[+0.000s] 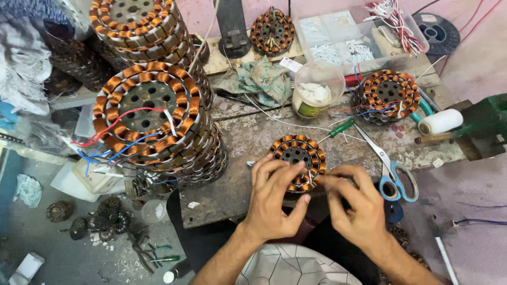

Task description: The person applies small white insulating strips to the copper coils of fan stators by hand. They use a screwdriver-like tool to tuck the material into place and move finished stators aside on the workbench.

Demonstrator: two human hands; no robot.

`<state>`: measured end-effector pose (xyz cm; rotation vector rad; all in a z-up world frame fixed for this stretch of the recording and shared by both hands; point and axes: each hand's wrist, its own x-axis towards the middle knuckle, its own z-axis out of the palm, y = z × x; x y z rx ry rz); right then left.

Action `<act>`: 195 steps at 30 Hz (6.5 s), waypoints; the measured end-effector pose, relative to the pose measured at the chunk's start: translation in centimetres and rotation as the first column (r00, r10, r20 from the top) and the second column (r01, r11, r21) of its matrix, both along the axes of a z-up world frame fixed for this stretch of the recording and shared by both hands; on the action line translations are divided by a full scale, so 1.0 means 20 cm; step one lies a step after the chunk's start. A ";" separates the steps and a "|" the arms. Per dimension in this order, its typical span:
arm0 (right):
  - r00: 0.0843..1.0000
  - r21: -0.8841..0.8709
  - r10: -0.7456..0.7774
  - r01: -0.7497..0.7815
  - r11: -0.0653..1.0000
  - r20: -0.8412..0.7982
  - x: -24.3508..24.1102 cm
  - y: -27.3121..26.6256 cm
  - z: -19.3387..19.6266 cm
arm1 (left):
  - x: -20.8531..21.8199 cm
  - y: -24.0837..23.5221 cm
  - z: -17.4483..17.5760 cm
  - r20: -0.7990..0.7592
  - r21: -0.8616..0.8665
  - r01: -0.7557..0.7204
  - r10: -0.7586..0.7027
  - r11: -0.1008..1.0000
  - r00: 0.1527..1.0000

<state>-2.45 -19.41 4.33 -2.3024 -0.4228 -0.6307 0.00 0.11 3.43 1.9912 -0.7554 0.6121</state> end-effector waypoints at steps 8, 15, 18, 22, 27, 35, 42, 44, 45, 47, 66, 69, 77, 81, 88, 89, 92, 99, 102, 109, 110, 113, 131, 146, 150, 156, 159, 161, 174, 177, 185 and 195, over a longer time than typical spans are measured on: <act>0.974 -0.015 0.030 -0.034 0.999 -0.224 0.15 -0.06 0.13 | 0.11 -0.11 0.08 -0.137 0.084 -0.115 0.126 0.990 0.982; 0.921 0.047 0.242 -0.240 0.970 -0.305 0.16 -0.05 0.13 | 0.13 -0.11 0.09 -0.069 0.165 -0.061 0.074 0.984 0.995; 0.923 -0.010 0.278 -0.291 0.957 -0.267 0.19 -0.03 0.11 | 0.13 -0.12 0.10 -0.031 0.192 -0.067 0.074 0.979 0.997; 0.916 -0.032 0.294 -0.314 0.949 -0.272 0.28 0.02 0.08 | 0.13 -0.12 0.15 -0.034 0.221 -0.063 0.072 0.973 0.997; 0.897 0.006 0.268 -0.284 0.959 -0.350 0.33 0.04 0.08 | 0.08 -0.06 0.21 0.010 0.136 -0.113 0.113 0.984 0.994; 0.960 0.488 0.279 -0.242 0.839 -0.003 0.33 -0.15 0.11 | -0.06 0.27 -0.25 0.288 0.013 -0.312 0.295 0.950 0.911; 0.988 0.377 -0.082 0.028 0.926 0.130 0.60 -0.65 0.11 | -0.03 0.56 -0.78 0.330 0.138 -0.340 0.281 0.930 0.901; 0.995 0.415 -0.081 0.047 0.908 0.063 0.66 -0.70 0.06 | -0.02 0.55 -0.83 0.344 0.144 -0.329 0.265 0.933 0.901; 0.997 0.434 -0.075 0.055 0.899 0.030 0.69 -0.72 0.04 | -0.02 0.55 -0.84 0.351 0.147 -0.327 0.260 0.933 0.899; 0.996 0.415 -0.090 0.071 0.907 0.025 0.73 -0.73 -0.01 | -0.01 0.54 -0.84 0.366 0.160 -0.321 0.245 0.934 0.898; 0.997 0.414 -0.070 0.073 0.907 -0.021 0.82 -0.84 -0.22 | -0.19 0.99 -0.06 0.530 0.270 -0.488 0.295 0.830 0.795; 0.997 0.336 -0.057 0.072 0.939 -0.054 0.87 -1.01 -0.36 | -0.22 0.71 0.39 0.334 0.024 -0.653 0.610 0.757 0.719; 0.701 0.282 0.093 0.158 0.946 -0.707 1.18 -1.33 -0.82 | 0.10 0.70 0.93 0.139 0.403 -0.439 0.420 0.803 0.897; 0.877 0.318 0.009 0.165 0.934 -0.480 1.01 -1.26 -0.75 | 0.16 0.69 1.01 0.025 0.432 -0.401 0.433 0.808 0.901; 0.962 0.370 -0.100 -0.001 0.929 0.255 0.34 -0.55 -0.11 | 0.02 0.53 1.02 0.272 0.433 -0.482 0.400 0.762 0.875; 0.958 0.346 -0.053 -0.051 0.937 0.283 0.27 -0.44 -0.03 | -0.01 0.49 0.99 0.249 0.412 -0.409 0.331 0.814 0.910; 0.981 0.266 0.009 -0.061 0.962 0.192 0.18 -0.24 0.14 | -0.07 0.32 0.85 0.183 0.383 -0.215 0.154 0.898 0.971; 0.998 0.019 0.041 -0.042 0.999 0.049 0.65 -0.23 0.27 | 0.13 -0.07 0.32 -0.072 0.384 0.027 0.001 0.923 0.997; 0.994 -0.326 0.097 -0.110 0.939 -0.056 0.98 -0.19 0.28 | 0.19 -0.10 0.16 -0.107 0.340 0.031 0.006 0.940 0.994; 0.946 -0.742 -0.217 -0.035 0.669 -0.240 1.34 0.01 0.12 | 0.18 -0.09 0.06 -0.120 0.279 0.032 0.001 0.960 0.993; 0.957 -0.749 -0.216 -0.003 0.662 -0.195 1.34 0.02 0.10 | 0.18 -0.07 0.06 -0.089 0.275 0.019 0.005 0.961 0.996; 0.944 -0.742 -0.265 0.035 0.669 -0.194 1.30 0.00 0.13 | 0.15 -0.05 0.09 -0.014 0.218 0.003 0.000 0.976 1.000; 0.500 0.711 0.624 -0.023 0.702 -0.600 0.13 -0.28 0.12 | 0.02 0.03 0.17 0.186 -0.063 0.414 -0.397 0.908 0.899; 0.860 0.449 0.365 -0.185 0.874 -0.357 -0.01 -0.15 0.13 | -0.04 0.01 0.11 0.062 -0.210 0.262 -0.254 0.942 0.965; 0.971 0.171 0.207 -0.186 0.968 -0.116 -0.03 -0.08 0.16 | -0.07 -0.03 0.09 -0.012 -0.330 0.181 -0.196 0.927 0.981; 0.990 0.111 0.131 -0.137 0.984 0.056 -0.05 -0.03 0.11 | -0.07 -0.08 0.07 -0.080 -0.446 0.148 -0.204 0.882 0.976; 0.988 0.123 0.102 -0.116 0.986 0.115 -0.07 -0.02 0.05 | -0.07 -0.08 0.06 -0.070 -0.448 0.167 -0.220 0.878 0.973; 0.985 0.127 0.098 -0.116 0.985 0.141 -0.07 -0.01 0.01 | -0.07 -0.09 0.05 -0.038 -0.438 0.191 -0.230 0.878 0.972; 0.890 0.789 0.302 0.098 0.606 -0.342 -0.10 -0.07 -0.12 | 0.04 -0.03 0.04 0.187 -0.132 0.333 -0.306 0.934 0.933; 0.949 0.615 -0.016 0.216 0.758 -0.313 -0.06 -0.04 -0.13 | 0.08 -0.03 0.07 0.024 -0.098 0.221 -0.220 0.970 0.975; 0.960 0.230 -0.244 0.271 0.935 -0.137 -0.04 0.06 0.00 | 0.18 -0.11 0.07 -0.172 0.016 0.121 -0.116 0.993 0.978; 0.971 -0.023 -0.233 0.232 0.973 -0.059 -0.05 0.09 0.08 | 0.16 -0.14 0.00 -0.151 -0.071 0.056 -0.066 0.996 0.986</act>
